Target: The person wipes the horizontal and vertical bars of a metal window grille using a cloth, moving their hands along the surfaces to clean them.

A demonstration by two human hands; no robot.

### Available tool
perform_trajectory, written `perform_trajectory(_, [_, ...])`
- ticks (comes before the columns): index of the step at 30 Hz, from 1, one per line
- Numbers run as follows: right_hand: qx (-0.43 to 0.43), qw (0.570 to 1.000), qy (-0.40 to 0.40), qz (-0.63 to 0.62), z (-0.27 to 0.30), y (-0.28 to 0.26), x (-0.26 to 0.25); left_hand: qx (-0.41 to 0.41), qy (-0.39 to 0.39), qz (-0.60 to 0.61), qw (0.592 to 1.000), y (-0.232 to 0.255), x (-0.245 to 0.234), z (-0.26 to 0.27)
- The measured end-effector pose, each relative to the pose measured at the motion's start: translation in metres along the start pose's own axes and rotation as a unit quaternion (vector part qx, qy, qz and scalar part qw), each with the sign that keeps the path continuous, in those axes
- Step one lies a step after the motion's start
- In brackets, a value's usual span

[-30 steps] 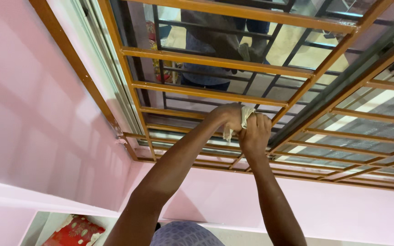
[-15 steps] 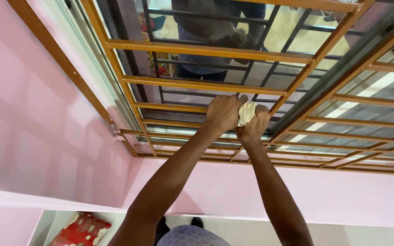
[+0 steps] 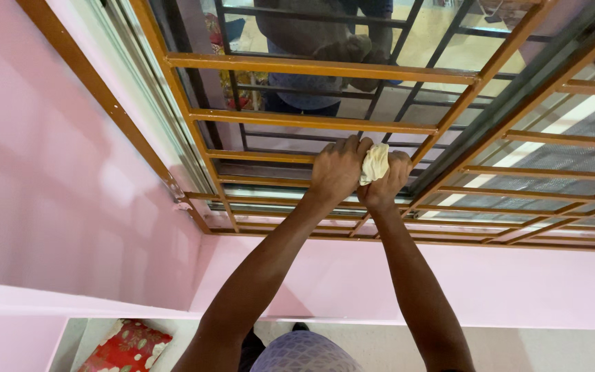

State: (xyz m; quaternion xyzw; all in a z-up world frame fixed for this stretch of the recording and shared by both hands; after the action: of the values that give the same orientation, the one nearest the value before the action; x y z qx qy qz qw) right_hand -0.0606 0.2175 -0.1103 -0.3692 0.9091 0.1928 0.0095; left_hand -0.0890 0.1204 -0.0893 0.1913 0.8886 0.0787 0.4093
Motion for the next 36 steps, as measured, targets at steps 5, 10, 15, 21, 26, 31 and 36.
perform_trajectory(5, [0.031,0.999,-0.036,-0.008,-0.002,0.001,0.001,0.016,0.015,0.0,1.0,0.001,-0.01,0.002])
perform_trajectory(10, [0.055,0.996,-0.063,-0.026,-0.015,-0.003,-0.004,0.026,-0.017,0.023,0.999,0.001,-0.018,0.005])
perform_trajectory(15, [0.085,0.987,-0.129,-0.046,-0.02,-0.002,-0.004,0.019,-0.045,0.039,0.998,-0.003,-0.018,0.004])
perform_trajectory(21, [0.07,0.983,-0.16,-0.062,-0.032,-0.006,-0.004,0.004,-0.053,0.064,0.997,-0.009,-0.025,0.006])
perform_trajectory(26, [0.065,0.976,-0.195,-0.077,-0.047,-0.015,0.003,-0.004,-0.051,0.07,0.996,-0.021,-0.037,0.006])
perform_trajectory(31, [0.082,0.954,-0.271,-0.102,-0.059,-0.022,0.021,-0.036,-0.051,0.09,0.994,-0.043,-0.05,0.01])
perform_trajectory(36, [0.076,0.929,-0.312,-0.186,-0.081,-0.03,0.033,-0.048,-0.021,0.093,0.994,-0.061,-0.067,0.014])
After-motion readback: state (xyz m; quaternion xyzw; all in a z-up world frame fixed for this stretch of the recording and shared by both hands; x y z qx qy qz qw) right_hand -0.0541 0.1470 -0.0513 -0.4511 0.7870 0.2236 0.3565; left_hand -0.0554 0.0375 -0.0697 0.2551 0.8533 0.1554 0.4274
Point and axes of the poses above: each hand's wrist, its own z-axis away from the middle knuckle, its own x-axis out of the palm, y = z × x, the point moved 7 cm from there along -z, towards the middle knuckle, and after that the axes turned 15 degrees about -x, right-handed, at the moved point
